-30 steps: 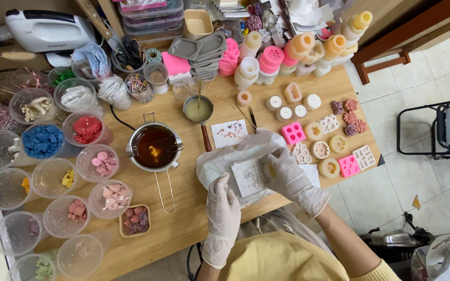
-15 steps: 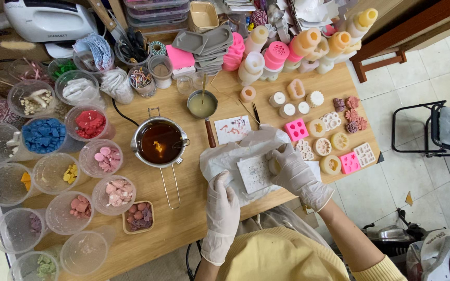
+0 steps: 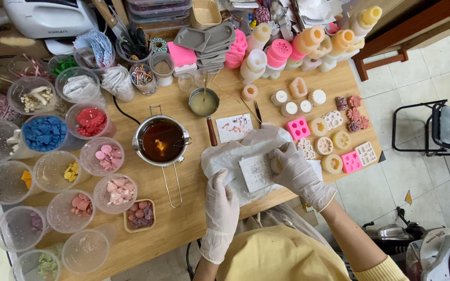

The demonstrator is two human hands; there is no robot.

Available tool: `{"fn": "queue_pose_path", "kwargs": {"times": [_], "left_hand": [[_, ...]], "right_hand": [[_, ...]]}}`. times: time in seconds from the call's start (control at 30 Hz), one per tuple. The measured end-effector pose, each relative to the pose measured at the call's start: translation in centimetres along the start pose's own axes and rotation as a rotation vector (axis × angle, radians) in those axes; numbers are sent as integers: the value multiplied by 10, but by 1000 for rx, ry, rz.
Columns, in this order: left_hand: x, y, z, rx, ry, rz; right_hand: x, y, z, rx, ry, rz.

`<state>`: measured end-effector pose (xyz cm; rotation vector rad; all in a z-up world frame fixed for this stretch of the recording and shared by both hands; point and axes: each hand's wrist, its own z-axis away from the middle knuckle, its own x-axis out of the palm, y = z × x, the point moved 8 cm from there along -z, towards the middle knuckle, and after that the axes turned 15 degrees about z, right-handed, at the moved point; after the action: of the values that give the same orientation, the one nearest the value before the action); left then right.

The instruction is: The person pours melted wax from a metal pot into a mold and onto a circular base, then uses tweezers and a small tool to arrange decorative wax flowers and beads onto the wax surface.

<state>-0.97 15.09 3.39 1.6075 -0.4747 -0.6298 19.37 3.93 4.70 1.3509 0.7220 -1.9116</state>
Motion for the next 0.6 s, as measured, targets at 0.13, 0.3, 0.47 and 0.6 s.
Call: {"fn": "queue_pose_path", "kwargs": {"times": [0.13,0.3,0.47,0.6], "left_hand": [[1,-2,-1,-27,-7,-2],[2,-3,-4,-45,2,-28],[0,3,-6,-32,19,-9],[2,2,-8,-66,24,-17]], "right_hand": [[0,1,-1,26,-38,24],[-6,0,-3,35,-65,16],[-11,1,-4,57,-98,51],[-20,3,-6,-32,-1,16]]}}
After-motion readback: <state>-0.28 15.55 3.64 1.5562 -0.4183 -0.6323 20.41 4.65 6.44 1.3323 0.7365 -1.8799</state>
